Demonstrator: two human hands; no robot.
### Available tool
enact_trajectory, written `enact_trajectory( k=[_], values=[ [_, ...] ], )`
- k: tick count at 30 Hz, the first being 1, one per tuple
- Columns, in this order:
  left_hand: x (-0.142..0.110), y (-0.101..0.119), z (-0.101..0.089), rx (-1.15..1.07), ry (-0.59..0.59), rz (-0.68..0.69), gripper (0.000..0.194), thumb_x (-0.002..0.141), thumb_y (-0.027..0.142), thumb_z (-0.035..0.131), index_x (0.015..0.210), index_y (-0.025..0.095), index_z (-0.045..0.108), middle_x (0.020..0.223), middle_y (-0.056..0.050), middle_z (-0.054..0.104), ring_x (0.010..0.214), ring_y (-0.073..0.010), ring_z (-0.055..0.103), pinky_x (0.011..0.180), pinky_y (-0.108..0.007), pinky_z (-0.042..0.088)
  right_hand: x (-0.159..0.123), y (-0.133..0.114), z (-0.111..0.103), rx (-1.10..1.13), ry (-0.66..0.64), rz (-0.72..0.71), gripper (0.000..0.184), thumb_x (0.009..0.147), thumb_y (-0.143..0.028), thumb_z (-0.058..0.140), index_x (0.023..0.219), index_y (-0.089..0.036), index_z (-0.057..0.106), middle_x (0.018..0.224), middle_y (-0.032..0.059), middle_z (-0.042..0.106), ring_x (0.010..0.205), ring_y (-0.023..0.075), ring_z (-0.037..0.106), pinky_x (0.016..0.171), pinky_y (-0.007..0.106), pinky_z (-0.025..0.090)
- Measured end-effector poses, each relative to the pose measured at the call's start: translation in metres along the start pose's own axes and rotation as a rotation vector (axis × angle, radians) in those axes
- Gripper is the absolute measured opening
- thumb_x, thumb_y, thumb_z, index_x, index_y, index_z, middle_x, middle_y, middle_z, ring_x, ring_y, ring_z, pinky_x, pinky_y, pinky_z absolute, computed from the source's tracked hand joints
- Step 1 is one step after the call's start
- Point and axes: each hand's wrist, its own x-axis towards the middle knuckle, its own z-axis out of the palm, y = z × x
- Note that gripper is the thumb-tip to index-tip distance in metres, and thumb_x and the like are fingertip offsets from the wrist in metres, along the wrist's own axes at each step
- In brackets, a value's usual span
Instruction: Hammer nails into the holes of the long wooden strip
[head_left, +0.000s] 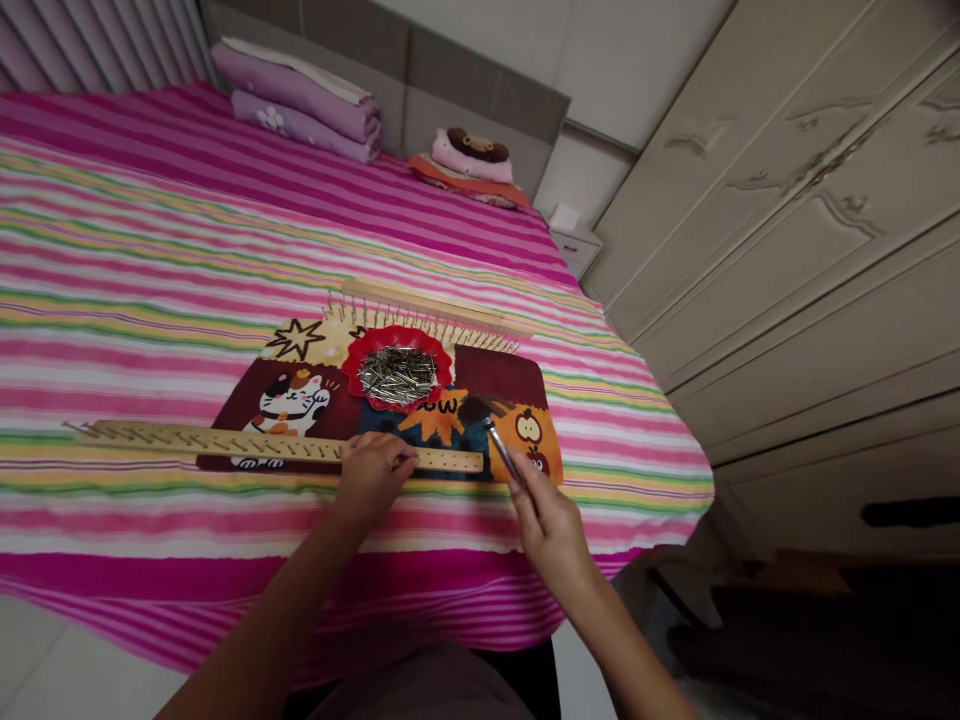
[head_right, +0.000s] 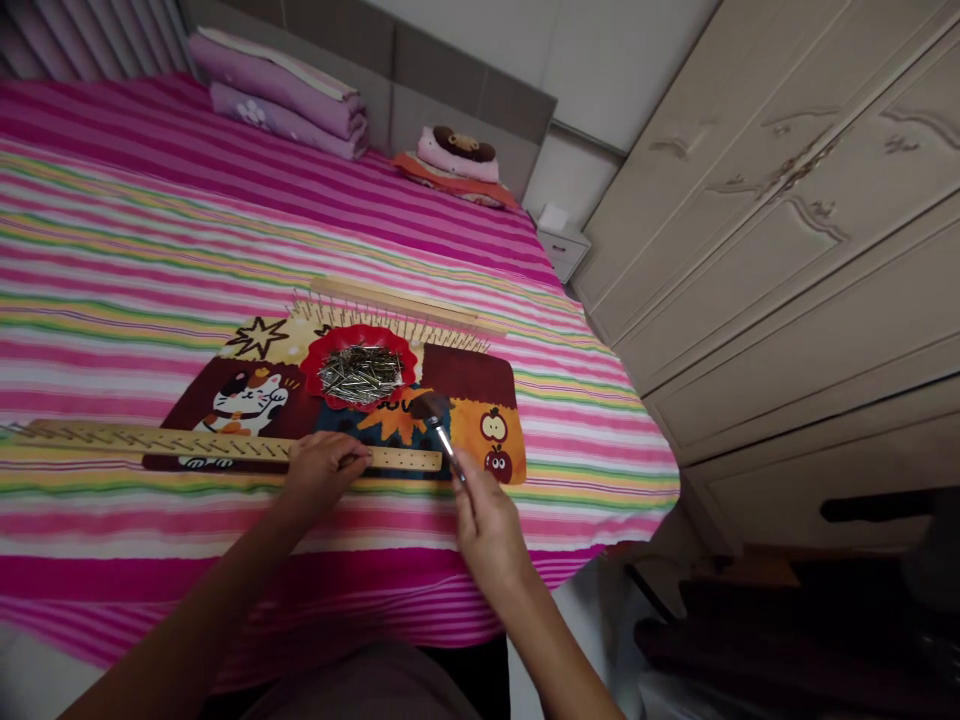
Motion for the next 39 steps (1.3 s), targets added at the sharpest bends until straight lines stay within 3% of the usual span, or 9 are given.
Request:
enact_trajectory(
  k=[4,6,9,13,19,27,33,39],
  values=[
    [0.002,0.002,-0.004,0.036,-0.029,-0.017,0.016,0.076,0.026,0.055,0.072,0.025,0.070,0.084,-0.001,0.072,0.094,-0.0220,0.059,0.091,-0.042,0.032,0.021,0.054,0.002,0.175,0.229,0.356,0.044,0.082,-0.035,0.053,0.122,-0.019,0.063,0.082,0.0049,0.070,0.068,0.0181,0.065,0.059,0.028,0.051],
    [0.001,0.003,-0.005,0.052,-0.042,-0.013,0.017,0.077,0.026,0.054,0.077,0.026,0.071,0.087,-0.001,0.073,0.095,-0.0221,0.060,0.092,-0.042,0.033,0.027,0.078,0.003,0.393,0.310,0.605,0.050,0.076,-0.039,0.057,0.122,-0.019,0.059,0.062,-0.0027,0.059,0.045,0.0121,0.051,0.041,0.023,0.039],
    [-0.001,0.004,-0.008,0.071,-0.037,0.002,0.029,0.074,0.021,0.051,0.095,0.028,0.071,0.100,-0.002,0.072,0.103,-0.0232,0.059,0.096,-0.043,0.033,0.029,0.101,0.003,0.765,0.374,0.822,0.052,0.067,-0.039,0.064,0.115,-0.023,0.054,0.055,-0.0098,0.048,0.035,0.0067,0.037,0.032,0.018,0.023],
    [0.001,0.002,-0.022,0.083,0.026,0.062,0.046,0.068,0.014,0.048,0.105,0.030,0.069,0.111,-0.001,0.071,0.111,-0.0237,0.057,0.099,-0.042,0.034,0.025,0.111,0.001,1.004,0.362,0.847,0.042,0.062,-0.033,0.068,0.100,-0.026,0.050,0.057,-0.0108,0.048,0.036,0.0041,0.036,0.032,0.013,0.021],
    [0.042,-0.005,-0.056,0.237,0.156,0.011,0.029,0.080,0.029,0.045,0.090,0.025,0.071,0.093,-0.006,0.073,0.091,-0.0267,0.062,0.087,-0.041,0.040,0.026,0.114,0.004,1.028,0.371,0.837,0.042,0.062,-0.034,0.068,0.100,-0.026,0.050,0.058,-0.0110,0.048,0.035,0.0030,0.035,0.032,0.012,0.021],
    [0.103,-0.001,-0.042,0.534,-0.138,-0.022,0.026,0.070,0.022,0.052,0.080,0.029,0.075,0.097,-0.008,0.073,0.095,-0.0297,0.061,0.083,-0.044,0.037,0.026,0.111,0.008,0.982,0.424,0.835,0.044,0.061,-0.035,0.067,0.101,-0.026,0.053,0.056,-0.0112,0.048,0.034,0.0036,0.035,0.030,0.013,0.020],
    [0.113,0.004,-0.040,0.577,-0.225,-0.033,0.022,0.070,0.022,0.053,0.079,0.025,0.073,0.094,-0.010,0.074,0.092,-0.0307,0.063,0.083,-0.046,0.037,0.027,0.112,0.009,0.980,0.449,0.832,0.042,0.062,-0.035,0.066,0.101,-0.026,0.052,0.057,-0.0111,0.048,0.033,0.0032,0.035,0.030,0.013,0.020],
    [0.110,-0.003,-0.047,0.602,-0.240,0.072,0.024,0.077,0.024,0.048,0.079,0.024,0.072,0.096,-0.010,0.073,0.093,-0.0286,0.064,0.081,-0.041,0.038,0.027,0.110,0.009,0.981,0.448,0.829,0.041,0.063,-0.035,0.066,0.101,-0.026,0.053,0.057,-0.0109,0.049,0.034,0.0033,0.036,0.030,0.013,0.021]
  ],
)
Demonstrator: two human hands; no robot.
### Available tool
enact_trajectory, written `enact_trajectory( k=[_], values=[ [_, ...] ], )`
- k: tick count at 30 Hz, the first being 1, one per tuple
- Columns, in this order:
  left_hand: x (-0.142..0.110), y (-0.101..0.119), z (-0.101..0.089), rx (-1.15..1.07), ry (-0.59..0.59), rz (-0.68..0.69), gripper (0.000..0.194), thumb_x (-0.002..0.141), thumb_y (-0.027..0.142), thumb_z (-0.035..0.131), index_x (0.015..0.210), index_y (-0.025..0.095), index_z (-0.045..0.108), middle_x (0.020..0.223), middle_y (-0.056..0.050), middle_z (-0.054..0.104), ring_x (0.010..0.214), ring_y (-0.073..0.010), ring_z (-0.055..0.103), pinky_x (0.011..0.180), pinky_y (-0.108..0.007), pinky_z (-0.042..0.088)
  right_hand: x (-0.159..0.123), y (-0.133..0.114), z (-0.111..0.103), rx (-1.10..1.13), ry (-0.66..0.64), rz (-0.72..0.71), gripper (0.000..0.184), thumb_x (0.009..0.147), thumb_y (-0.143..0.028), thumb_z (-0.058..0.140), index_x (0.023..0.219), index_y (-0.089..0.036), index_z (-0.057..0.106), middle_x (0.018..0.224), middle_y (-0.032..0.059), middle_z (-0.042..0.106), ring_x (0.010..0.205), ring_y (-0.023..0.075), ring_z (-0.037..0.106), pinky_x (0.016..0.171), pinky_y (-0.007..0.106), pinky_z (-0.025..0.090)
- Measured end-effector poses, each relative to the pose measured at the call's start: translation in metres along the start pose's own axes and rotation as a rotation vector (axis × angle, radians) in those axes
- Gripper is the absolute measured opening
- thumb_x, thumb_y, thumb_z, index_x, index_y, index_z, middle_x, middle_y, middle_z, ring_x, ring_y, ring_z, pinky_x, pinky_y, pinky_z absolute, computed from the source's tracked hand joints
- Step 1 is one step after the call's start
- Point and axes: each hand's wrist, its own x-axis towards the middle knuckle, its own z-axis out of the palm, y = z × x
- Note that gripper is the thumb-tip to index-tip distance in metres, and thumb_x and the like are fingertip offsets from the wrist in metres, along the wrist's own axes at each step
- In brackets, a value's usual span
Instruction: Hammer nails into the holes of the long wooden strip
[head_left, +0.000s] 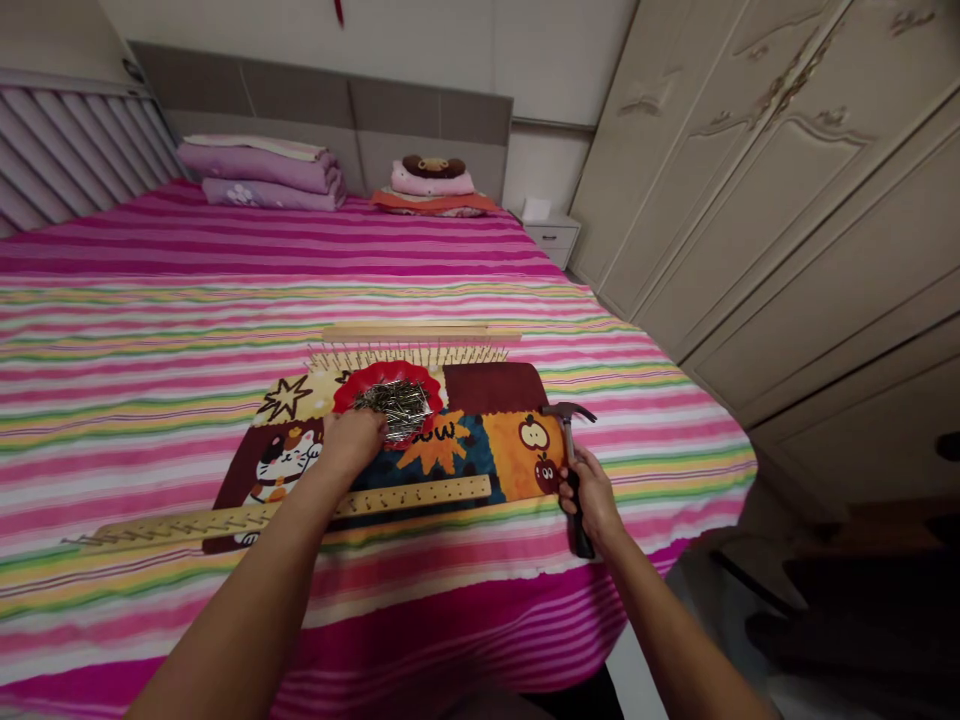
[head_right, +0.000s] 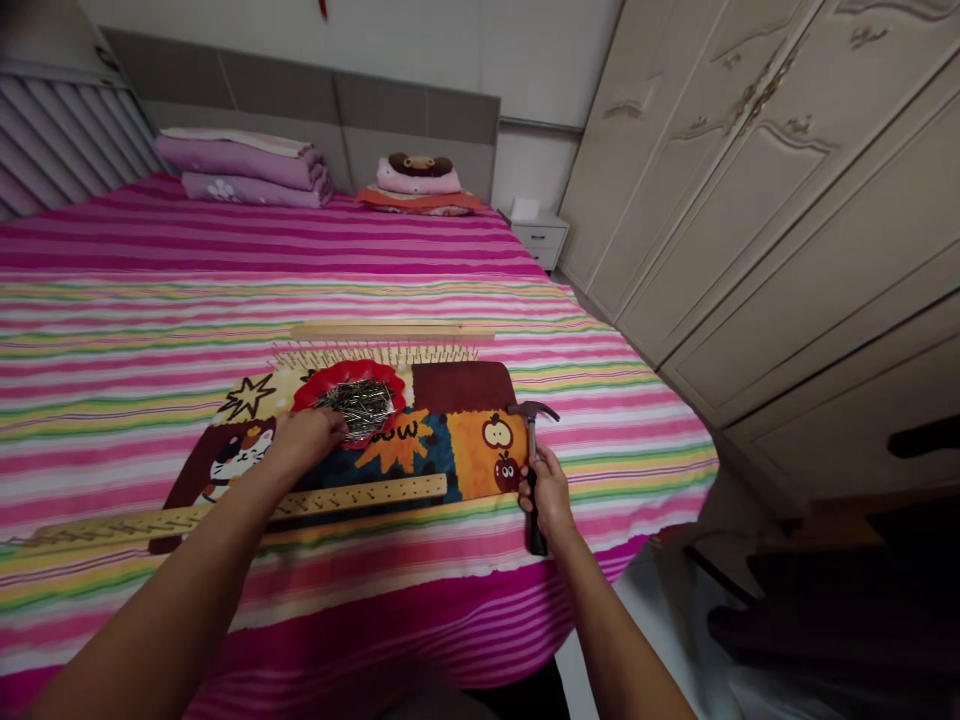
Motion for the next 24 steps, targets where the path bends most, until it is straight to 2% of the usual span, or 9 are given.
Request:
enact_trajectory(
  k=[5,12,15,18,21,24],
  values=[
    [-0.003,-0.017,-0.002,-0.119,0.078,-0.011,0.022,0.077,0.031,0.049,0.074,0.025,0.070,0.091,-0.006,0.073,0.088,-0.0239,0.064,0.076,-0.034,0.040,0.000,0.000,0.000,0.012,-0.003,0.005,0.041,0.062,-0.036,0.068,0.099,-0.026,0.052,0.056,-0.0110,0.048,0.034,0.0032,0.035,0.031,0.012,0.020],
    [-0.009,-0.032,-0.013,-0.648,0.119,-0.153,0.014,0.065,0.036,0.058,0.064,0.024,0.065,0.065,0.001,0.069,0.066,-0.0185,0.061,0.063,-0.028,0.042,-0.001,0.000,0.002,0.011,0.017,-0.012,0.044,0.060,-0.034,0.066,0.102,-0.026,0.053,0.057,-0.0109,0.049,0.034,0.0030,0.035,0.030,0.013,0.020],
    [-0.018,-0.029,-0.019,-0.971,0.128,-0.173,0.020,0.056,0.041,0.066,0.062,0.022,0.064,0.064,0.000,0.068,0.063,-0.0175,0.059,0.060,-0.028,0.043,-0.001,0.001,0.002,0.013,0.009,-0.018,0.044,0.061,-0.034,0.066,0.102,-0.026,0.053,0.058,-0.0110,0.049,0.034,0.0030,0.036,0.030,0.012,0.021],
    [-0.032,-0.020,-0.025,-1.225,0.078,-0.150,0.036,0.045,0.047,0.075,0.068,0.020,0.066,0.063,-0.001,0.068,0.062,-0.0173,0.060,0.062,-0.030,0.047,-0.001,0.001,0.002,0.013,0.017,-0.017,0.044,0.061,-0.034,0.066,0.102,-0.026,0.052,0.057,-0.0115,0.048,0.034,0.0029,0.036,0.030,0.012,0.020],
    [-0.049,-0.009,-0.027,-1.347,0.046,-0.146,0.046,0.044,0.050,0.078,0.074,0.018,0.067,0.067,-0.002,0.067,0.064,-0.0162,0.061,0.067,-0.032,0.050,-0.001,0.001,0.002,0.005,0.017,-0.025,0.042,0.062,-0.034,0.065,0.101,-0.026,0.052,0.057,-0.0114,0.048,0.034,0.0032,0.036,0.030,0.013,0.020],
    [-0.064,0.005,-0.023,-1.406,0.067,-0.165,0.043,0.046,0.050,0.079,0.072,0.018,0.066,0.070,-0.002,0.067,0.064,-0.0149,0.060,0.068,-0.031,0.050,-0.001,0.000,0.002,0.004,0.008,-0.026,0.037,0.063,-0.033,0.063,0.098,-0.026,0.052,0.056,-0.0112,0.048,0.034,0.0037,0.036,0.030,0.013,0.020]
  ],
)
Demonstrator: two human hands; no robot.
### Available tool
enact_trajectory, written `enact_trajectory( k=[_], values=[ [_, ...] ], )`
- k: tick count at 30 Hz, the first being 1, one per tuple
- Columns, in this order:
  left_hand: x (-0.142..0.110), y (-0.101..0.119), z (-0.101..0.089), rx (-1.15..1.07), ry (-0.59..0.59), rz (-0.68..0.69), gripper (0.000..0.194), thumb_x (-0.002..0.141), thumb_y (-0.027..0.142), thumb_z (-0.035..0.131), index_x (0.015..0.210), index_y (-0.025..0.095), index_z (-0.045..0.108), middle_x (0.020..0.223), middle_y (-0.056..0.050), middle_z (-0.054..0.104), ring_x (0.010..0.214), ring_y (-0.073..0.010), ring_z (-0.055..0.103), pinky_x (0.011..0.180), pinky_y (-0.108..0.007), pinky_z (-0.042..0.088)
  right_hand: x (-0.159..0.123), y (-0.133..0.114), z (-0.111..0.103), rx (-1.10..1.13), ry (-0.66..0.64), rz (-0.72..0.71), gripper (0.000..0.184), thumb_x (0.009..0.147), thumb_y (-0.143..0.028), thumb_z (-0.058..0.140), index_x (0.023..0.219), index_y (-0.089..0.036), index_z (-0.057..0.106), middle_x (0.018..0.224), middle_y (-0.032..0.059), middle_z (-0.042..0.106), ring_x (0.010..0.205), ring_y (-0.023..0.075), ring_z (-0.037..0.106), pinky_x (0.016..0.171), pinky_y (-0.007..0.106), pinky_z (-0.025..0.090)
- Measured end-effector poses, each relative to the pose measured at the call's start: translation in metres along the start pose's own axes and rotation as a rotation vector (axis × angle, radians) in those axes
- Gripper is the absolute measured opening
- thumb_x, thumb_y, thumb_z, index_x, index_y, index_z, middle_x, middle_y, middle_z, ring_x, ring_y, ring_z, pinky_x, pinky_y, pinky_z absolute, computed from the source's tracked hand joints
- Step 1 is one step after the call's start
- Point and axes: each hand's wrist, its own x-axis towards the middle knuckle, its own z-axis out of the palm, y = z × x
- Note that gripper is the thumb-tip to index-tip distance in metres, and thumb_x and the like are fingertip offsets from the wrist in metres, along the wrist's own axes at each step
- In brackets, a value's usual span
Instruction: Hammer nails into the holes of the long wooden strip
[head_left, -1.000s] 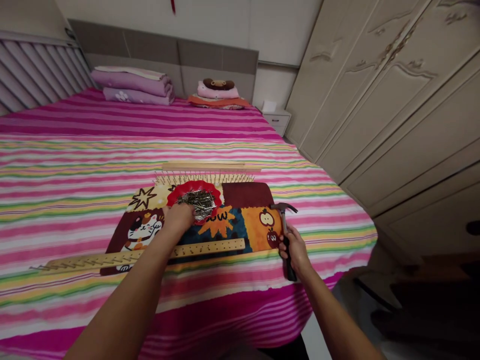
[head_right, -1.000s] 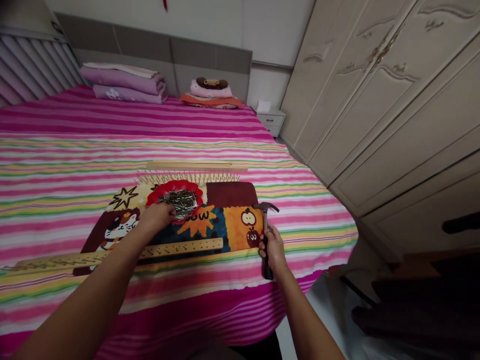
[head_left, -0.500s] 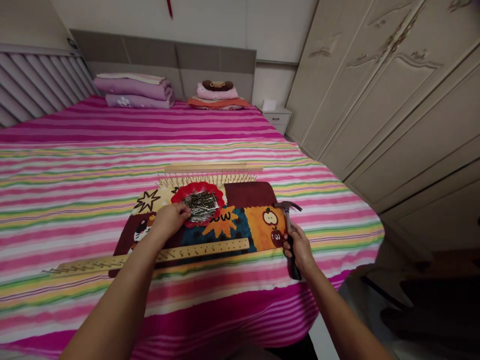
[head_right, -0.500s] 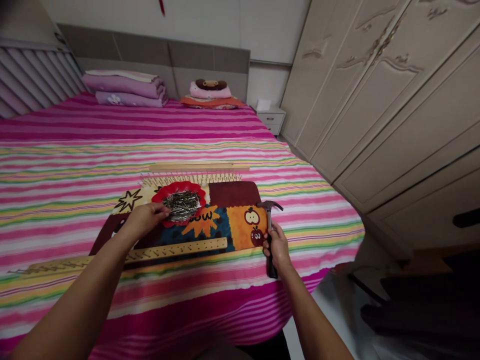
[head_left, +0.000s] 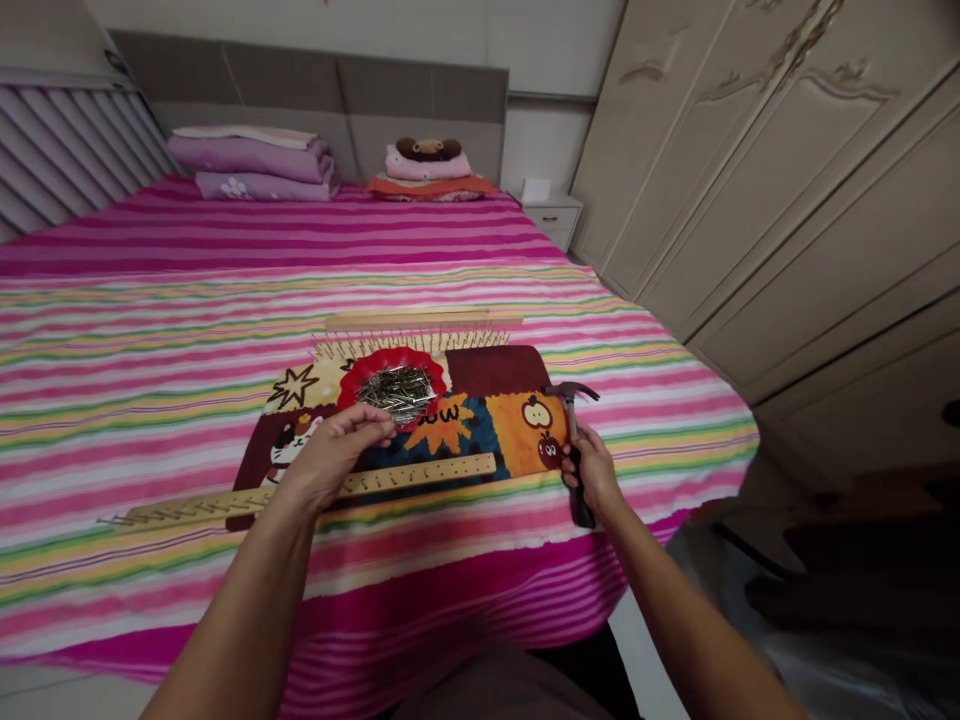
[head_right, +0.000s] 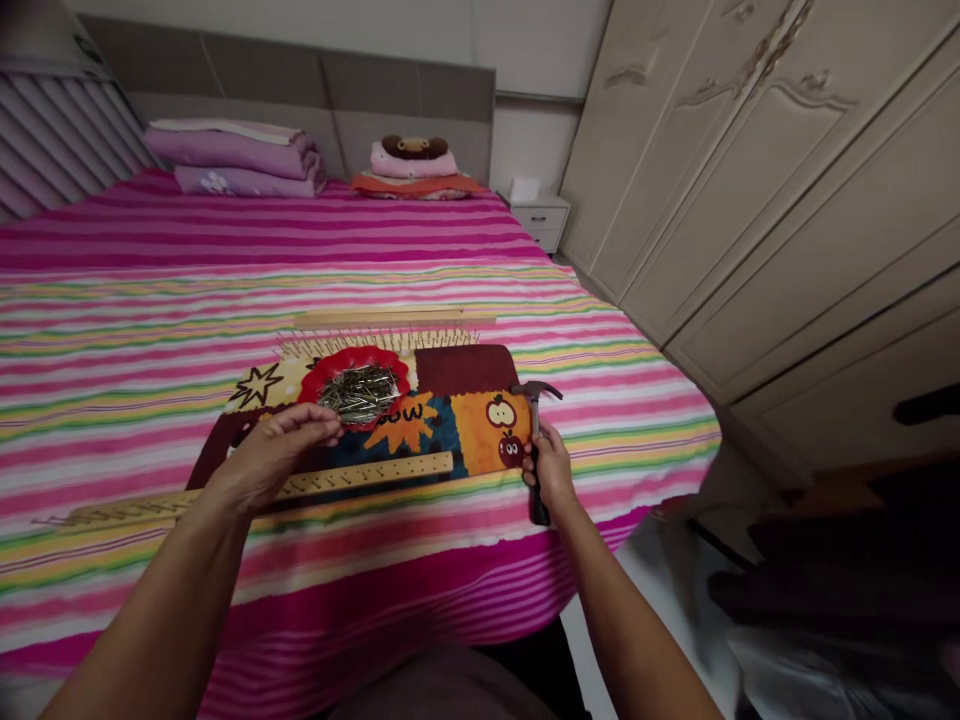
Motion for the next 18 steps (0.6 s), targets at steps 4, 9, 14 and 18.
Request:
enact_trajectory(
  k=[4,9,14,18],
  values=[
    [-0.016,-0.007,0.015,-0.011,0.004,-0.005,0.037,0.051,0.048,0.077,0.069,0.018,0.064,0.068,0.000,0.065,0.062,-0.0132,0.059,0.064,-0.028,0.050,0.001,-0.001,0.000,-0.002,0.010,0.004,0.037,0.064,-0.032,0.061,0.098,-0.026,0.051,0.055,-0.0113,0.048,0.033,0.0041,0.035,0.030,0.013,0.019],
    [-0.026,-0.013,0.030,-0.028,-0.076,-0.009,0.039,0.052,0.046,0.076,0.077,0.019,0.064,0.064,0.001,0.064,0.059,-0.0136,0.059,0.064,-0.030,0.050,0.001,-0.001,0.000,-0.001,0.015,-0.002,0.039,0.065,-0.035,0.062,0.102,-0.026,0.051,0.055,-0.0117,0.048,0.033,0.0039,0.035,0.031,0.013,0.019],
    [-0.029,-0.029,0.040,0.088,-0.010,0.050,0.031,0.061,0.046,0.069,0.077,0.020,0.064,0.070,0.000,0.066,0.070,-0.0147,0.060,0.068,-0.027,0.047,0.000,-0.001,0.000,0.011,-0.002,-0.004,0.039,0.064,-0.032,0.060,0.101,-0.026,0.051,0.055,-0.0117,0.048,0.034,0.0039,0.035,0.031,0.013,0.019],
    [-0.028,-0.047,0.045,0.270,0.059,0.105,0.028,0.065,0.046,0.065,0.077,0.021,0.065,0.076,0.000,0.068,0.074,-0.0152,0.060,0.071,-0.027,0.047,0.000,0.000,0.000,0.012,0.003,-0.006,0.041,0.063,-0.031,0.059,0.102,-0.026,0.051,0.055,-0.0118,0.048,0.034,0.0041,0.035,0.030,0.014,0.019]
  ],
)
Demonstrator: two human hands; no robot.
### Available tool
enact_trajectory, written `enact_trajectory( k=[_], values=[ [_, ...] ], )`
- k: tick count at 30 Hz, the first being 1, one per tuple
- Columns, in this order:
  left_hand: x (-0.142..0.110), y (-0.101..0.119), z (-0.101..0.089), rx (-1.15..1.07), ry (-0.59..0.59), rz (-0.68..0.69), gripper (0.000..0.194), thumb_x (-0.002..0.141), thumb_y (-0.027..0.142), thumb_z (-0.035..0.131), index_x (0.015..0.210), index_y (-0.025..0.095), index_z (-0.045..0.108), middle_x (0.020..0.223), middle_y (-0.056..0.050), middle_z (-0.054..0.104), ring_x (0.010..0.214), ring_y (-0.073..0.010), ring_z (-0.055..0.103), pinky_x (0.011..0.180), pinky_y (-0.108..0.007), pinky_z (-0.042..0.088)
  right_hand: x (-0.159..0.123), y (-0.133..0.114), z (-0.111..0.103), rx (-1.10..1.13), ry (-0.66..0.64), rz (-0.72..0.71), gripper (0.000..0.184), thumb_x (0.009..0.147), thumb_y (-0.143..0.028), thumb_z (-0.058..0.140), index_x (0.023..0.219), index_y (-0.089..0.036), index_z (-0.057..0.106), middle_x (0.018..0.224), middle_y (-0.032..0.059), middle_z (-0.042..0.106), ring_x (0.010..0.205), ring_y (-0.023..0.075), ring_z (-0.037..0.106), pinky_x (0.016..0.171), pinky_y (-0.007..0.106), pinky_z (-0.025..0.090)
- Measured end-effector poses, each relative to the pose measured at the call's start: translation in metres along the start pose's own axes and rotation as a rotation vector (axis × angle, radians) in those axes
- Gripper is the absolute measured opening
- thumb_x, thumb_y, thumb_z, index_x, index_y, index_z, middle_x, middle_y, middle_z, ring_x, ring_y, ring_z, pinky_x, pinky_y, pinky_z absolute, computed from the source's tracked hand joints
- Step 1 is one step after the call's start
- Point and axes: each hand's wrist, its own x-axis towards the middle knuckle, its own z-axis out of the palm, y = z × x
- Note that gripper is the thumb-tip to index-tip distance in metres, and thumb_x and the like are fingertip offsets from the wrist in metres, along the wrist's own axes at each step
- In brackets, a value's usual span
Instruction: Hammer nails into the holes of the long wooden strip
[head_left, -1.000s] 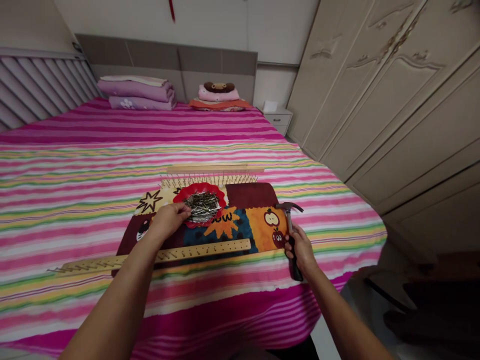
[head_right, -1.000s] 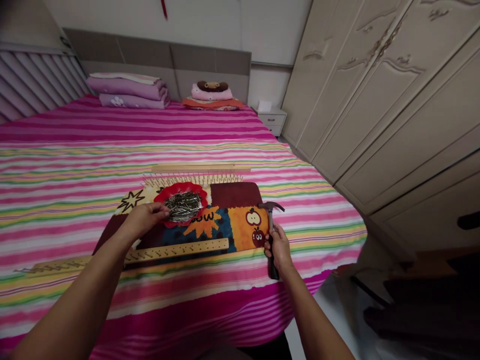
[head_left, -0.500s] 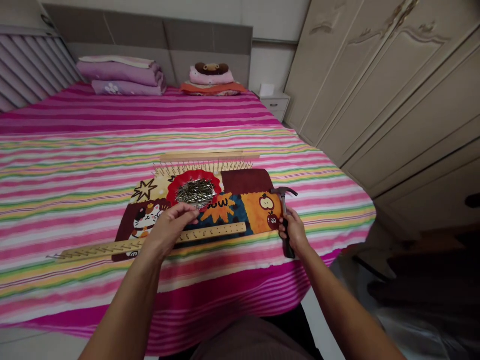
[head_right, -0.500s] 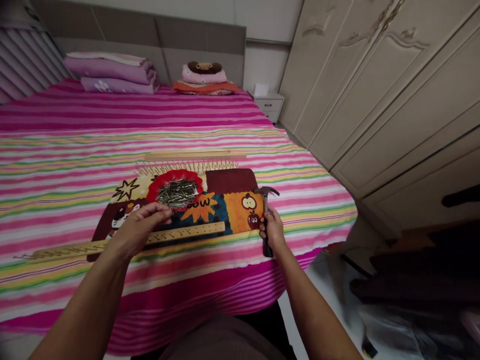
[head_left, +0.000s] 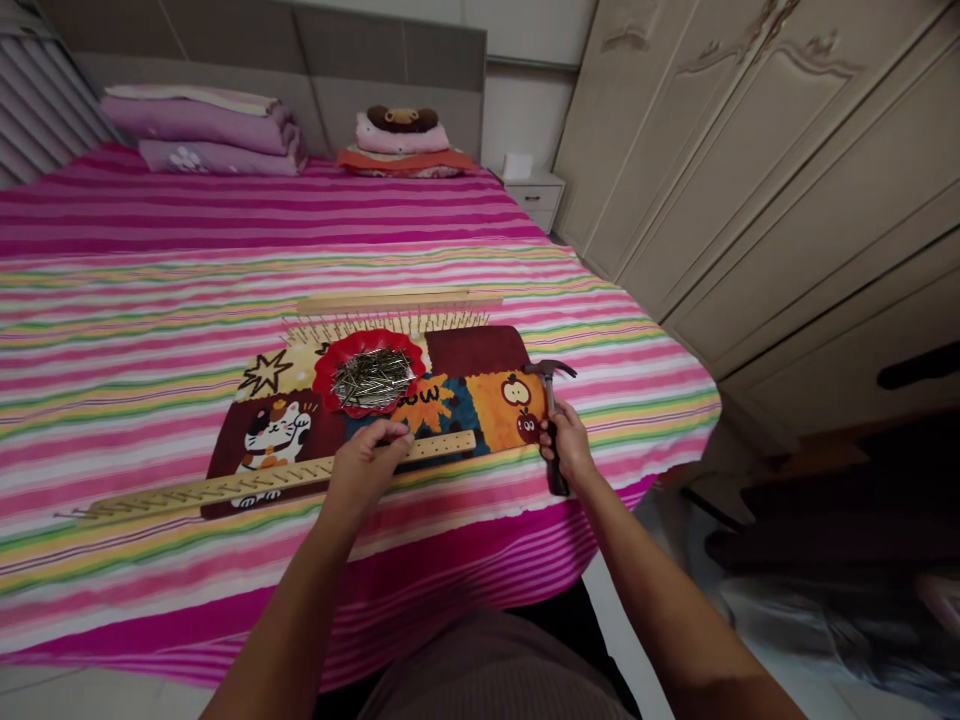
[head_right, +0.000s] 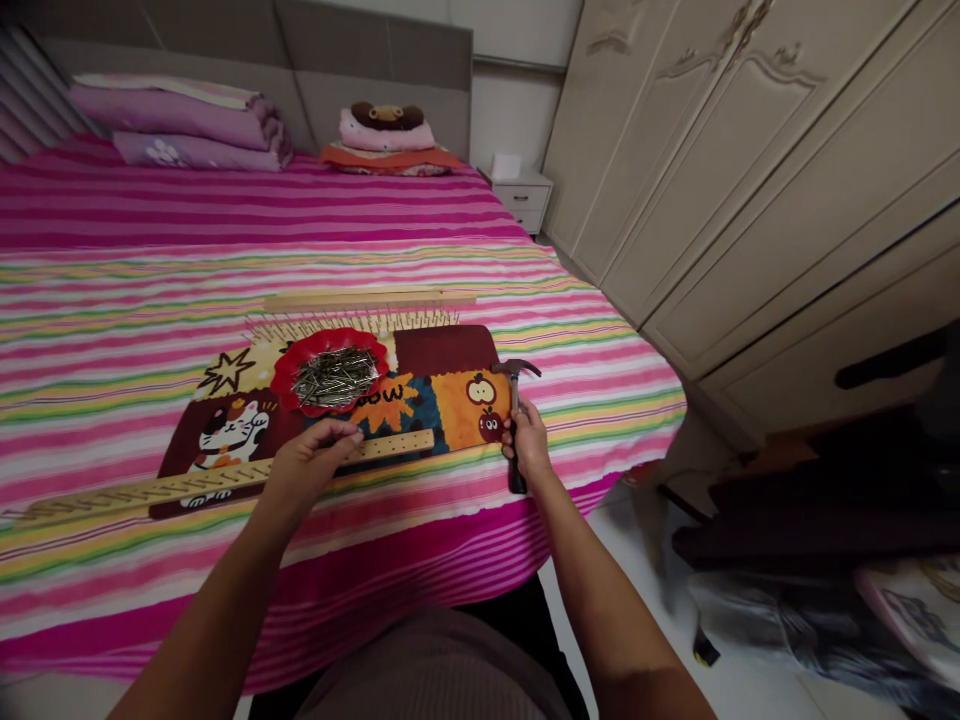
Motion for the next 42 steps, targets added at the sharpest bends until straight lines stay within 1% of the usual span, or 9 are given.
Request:
enact_trajectory(
  k=[11,21,26,29,32,34,37,40,42],
  values=[
    [0.002,0.004,0.010,0.373,-0.034,0.073,0.011,0.069,0.035,0.060,0.068,0.025,0.064,0.066,0.003,0.067,0.072,-0.0160,0.061,0.081,-0.030,0.045,0.002,0.001,-0.001,-0.008,-0.014,0.000,0.036,0.068,-0.031,0.056,0.103,-0.026,0.050,0.056,-0.0116,0.047,0.034,0.0038,0.035,0.030,0.013,0.019],
    [0.003,0.003,0.018,0.562,-0.040,0.063,0.010,0.073,0.031,0.058,0.071,0.025,0.066,0.069,0.004,0.070,0.081,-0.0185,0.062,0.100,-0.038,0.034,0.002,0.001,-0.002,-0.023,-0.011,0.005,0.041,0.071,-0.031,0.055,0.111,-0.028,0.049,0.058,-0.0112,0.047,0.035,0.0040,0.035,0.031,0.013,0.020],
    [0.004,0.001,0.019,0.615,-0.044,0.095,0.012,0.073,0.032,0.059,0.071,0.025,0.068,0.075,0.002,0.072,0.082,-0.0195,0.062,0.097,-0.038,0.034,0.002,0.002,0.001,-0.040,0.007,-0.013,0.043,0.071,-0.031,0.054,0.113,-0.026,0.051,0.058,-0.0109,0.047,0.035,0.0044,0.035,0.030,0.014,0.020],
    [0.004,0.000,0.018,0.608,-0.043,0.127,0.013,0.074,0.032,0.059,0.071,0.025,0.069,0.076,0.001,0.073,0.082,-0.0205,0.062,0.093,-0.038,0.036,-0.006,0.001,0.005,-0.099,0.043,-0.048,0.048,0.073,-0.032,0.054,0.120,-0.025,0.051,0.058,-0.0108,0.046,0.035,0.0046,0.034,0.031,0.015,0.020],
    [0.002,-0.001,0.018,0.603,-0.036,0.178,0.013,0.075,0.031,0.058,0.069,0.025,0.069,0.076,0.001,0.072,0.082,-0.0208,0.061,0.093,-0.040,0.035,-0.028,-0.004,0.005,-0.246,0.063,-0.174,0.050,0.078,-0.033,0.052,0.127,-0.022,0.052,0.060,-0.0082,0.049,0.038,0.0062,0.038,0.034,0.018,0.030],
    [0.001,-0.004,0.019,0.606,-0.024,0.222,0.014,0.075,0.031,0.058,0.069,0.025,0.068,0.075,0.001,0.072,0.082,-0.0206,0.061,0.094,-0.040,0.034,-0.049,-0.011,0.003,-0.398,-0.029,-0.317,0.048,0.083,-0.033,0.051,0.130,-0.021,0.054,0.065,-0.0048,0.056,0.045,0.0090,0.048,0.041,0.021,0.041],
    [-0.002,-0.009,0.020,0.619,0.008,0.283,0.014,0.077,0.028,0.057,0.068,0.025,0.068,0.074,0.001,0.072,0.083,-0.0198,0.061,0.098,-0.041,0.032,-0.082,-0.023,0.003,-0.655,-0.314,-0.547,0.043,0.087,-0.030,0.050,0.129,-0.022,0.058,0.086,0.0025,0.069,0.074,0.0155,0.065,0.067,0.027,0.054],
    [-0.005,-0.012,0.022,0.634,0.025,0.331,0.015,0.078,0.026,0.056,0.068,0.024,0.067,0.076,0.000,0.072,0.084,-0.0197,0.062,0.100,-0.042,0.030,-0.107,-0.030,0.011,-0.818,-0.572,-0.694,0.042,0.091,-0.024,0.046,0.132,-0.024,0.056,0.112,0.0065,0.069,0.103,0.0186,0.065,0.088,0.031,0.052],
    [-0.007,-0.013,0.023,0.632,0.033,0.349,0.016,0.078,0.026,0.055,0.068,0.023,0.066,0.077,-0.001,0.072,0.084,-0.0198,0.062,0.100,-0.042,0.030,-0.117,-0.030,0.018,-0.875,-0.644,-0.746,0.044,0.094,-0.020,0.043,0.137,-0.024,0.051,0.116,0.0080,0.068,0.107,0.0182,0.063,0.091,0.031,0.051]
  ],
)
